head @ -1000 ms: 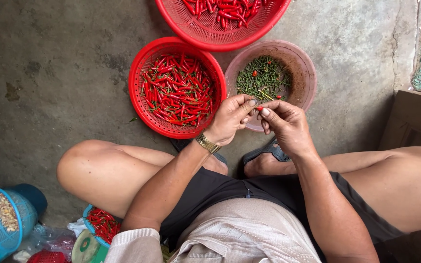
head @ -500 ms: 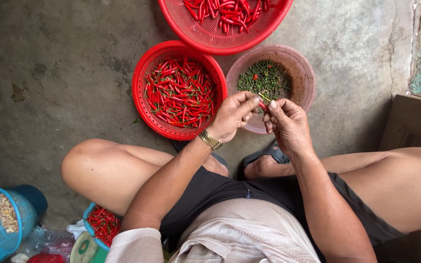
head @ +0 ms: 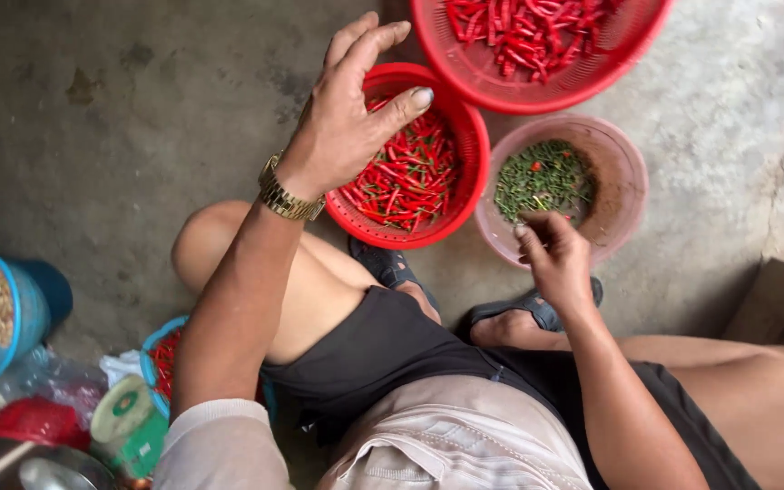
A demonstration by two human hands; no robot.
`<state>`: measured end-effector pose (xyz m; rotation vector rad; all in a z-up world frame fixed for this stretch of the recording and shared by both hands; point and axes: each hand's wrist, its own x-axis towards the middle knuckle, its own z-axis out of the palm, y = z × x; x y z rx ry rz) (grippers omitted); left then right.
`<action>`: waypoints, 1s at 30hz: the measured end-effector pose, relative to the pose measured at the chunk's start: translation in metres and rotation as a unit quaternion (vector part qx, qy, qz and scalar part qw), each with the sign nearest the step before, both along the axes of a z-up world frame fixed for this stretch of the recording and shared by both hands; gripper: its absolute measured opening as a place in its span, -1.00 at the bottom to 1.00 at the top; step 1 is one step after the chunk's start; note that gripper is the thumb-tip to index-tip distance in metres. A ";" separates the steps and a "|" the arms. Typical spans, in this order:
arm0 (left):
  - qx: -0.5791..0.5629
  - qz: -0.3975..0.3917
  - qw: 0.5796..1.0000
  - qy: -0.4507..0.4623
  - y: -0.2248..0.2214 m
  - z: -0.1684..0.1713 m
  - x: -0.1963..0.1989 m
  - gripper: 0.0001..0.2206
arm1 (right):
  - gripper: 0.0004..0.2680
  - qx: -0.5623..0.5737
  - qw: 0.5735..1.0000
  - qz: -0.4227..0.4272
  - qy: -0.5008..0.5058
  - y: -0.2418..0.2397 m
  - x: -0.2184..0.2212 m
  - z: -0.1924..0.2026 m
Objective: The person is manually removing the green stems from red chili peppers and sorting the peppers and stems into separate baskets.
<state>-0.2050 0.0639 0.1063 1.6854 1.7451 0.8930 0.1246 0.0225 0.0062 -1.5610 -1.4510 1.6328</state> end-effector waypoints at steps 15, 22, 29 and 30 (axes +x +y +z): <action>0.120 0.131 0.976 -0.126 -0.012 -0.004 -0.010 -0.63 | -0.53 0.275 0.796 0.407 -0.354 0.026 -0.217 -0.129; 0.095 0.118 0.979 -0.137 -0.014 0.004 -0.015 -0.64 | -0.59 0.246 0.813 0.351 -0.394 0.031 -0.220 -0.143; 0.086 0.112 0.983 -0.121 -0.012 0.006 -0.015 -0.65 | -0.56 0.200 0.864 0.306 -0.345 0.029 -0.209 -0.161; 0.085 0.111 0.983 -0.121 -0.012 0.005 -0.015 -0.65 | -0.56 0.200 0.865 0.305 -0.344 0.028 -0.211 -0.156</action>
